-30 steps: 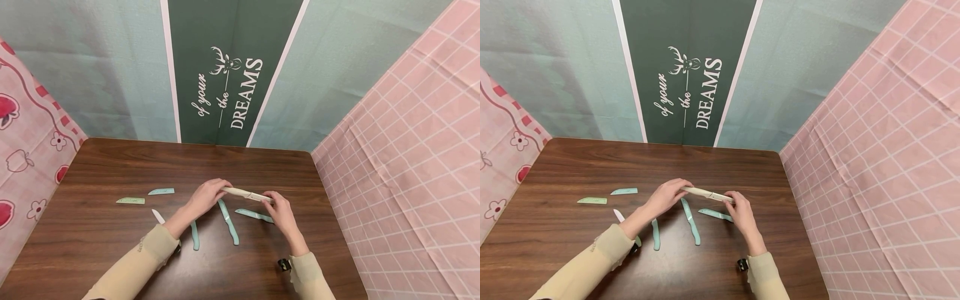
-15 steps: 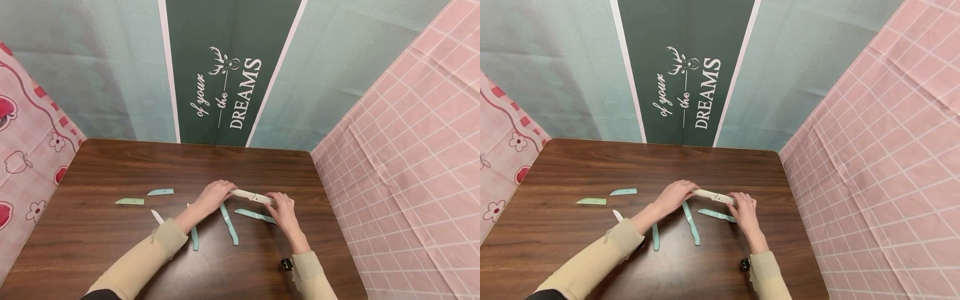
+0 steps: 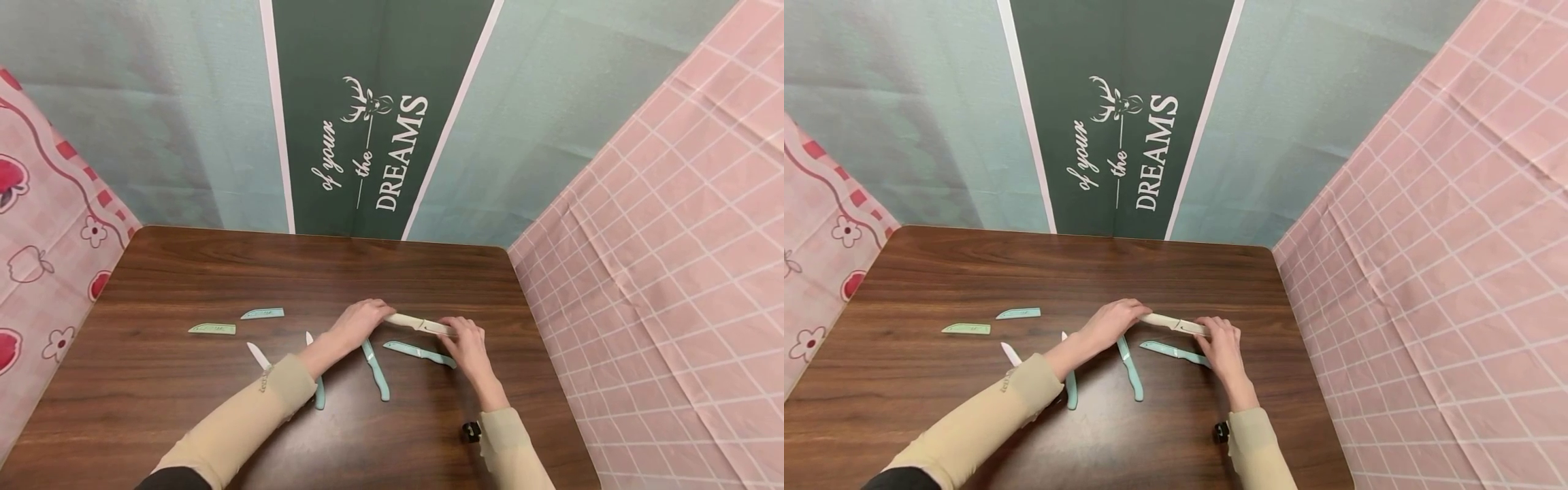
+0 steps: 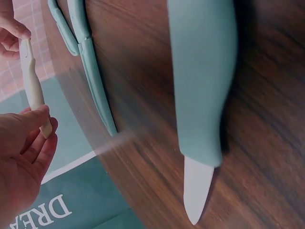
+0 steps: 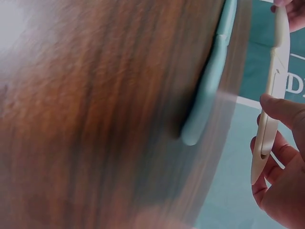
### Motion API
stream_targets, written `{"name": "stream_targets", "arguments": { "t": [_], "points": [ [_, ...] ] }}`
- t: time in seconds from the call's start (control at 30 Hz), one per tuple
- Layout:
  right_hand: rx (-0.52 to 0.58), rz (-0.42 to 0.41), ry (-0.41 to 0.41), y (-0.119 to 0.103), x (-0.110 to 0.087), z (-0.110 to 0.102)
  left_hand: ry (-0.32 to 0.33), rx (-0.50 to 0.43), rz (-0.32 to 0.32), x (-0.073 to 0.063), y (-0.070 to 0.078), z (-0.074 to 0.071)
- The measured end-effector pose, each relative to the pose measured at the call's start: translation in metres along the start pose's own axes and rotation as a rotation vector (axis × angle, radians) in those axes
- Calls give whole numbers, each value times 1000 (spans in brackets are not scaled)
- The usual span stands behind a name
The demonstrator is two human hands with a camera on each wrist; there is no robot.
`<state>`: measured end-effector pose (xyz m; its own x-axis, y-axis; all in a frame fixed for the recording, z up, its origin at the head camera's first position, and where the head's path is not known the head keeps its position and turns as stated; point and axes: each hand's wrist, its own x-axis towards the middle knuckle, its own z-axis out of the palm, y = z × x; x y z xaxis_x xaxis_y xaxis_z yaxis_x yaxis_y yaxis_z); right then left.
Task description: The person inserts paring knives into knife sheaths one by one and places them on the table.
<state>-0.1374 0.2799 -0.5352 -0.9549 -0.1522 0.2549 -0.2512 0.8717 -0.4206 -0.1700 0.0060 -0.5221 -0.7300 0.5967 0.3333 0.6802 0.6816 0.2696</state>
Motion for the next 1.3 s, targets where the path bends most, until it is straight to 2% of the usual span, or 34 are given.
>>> {"name": "stream_targets", "arguments": {
  "t": [0.23, 0.6, 1.0, 1.3],
  "points": [
    [5, 54, -34, 10, -2, 3, -45, -6, -14, 6, 5, 7],
    [-64, 51, -6, 22, -6, 10, -109, 8, -49, 15, 11, 21],
    [-98, 66, -46, 32, -4, 14, -171, 2, -88, 18, 19, 27],
    [-98, 64, -59, 34, 0, 14, -167, 6, -104, 18, 17, 37]
  ]
}}
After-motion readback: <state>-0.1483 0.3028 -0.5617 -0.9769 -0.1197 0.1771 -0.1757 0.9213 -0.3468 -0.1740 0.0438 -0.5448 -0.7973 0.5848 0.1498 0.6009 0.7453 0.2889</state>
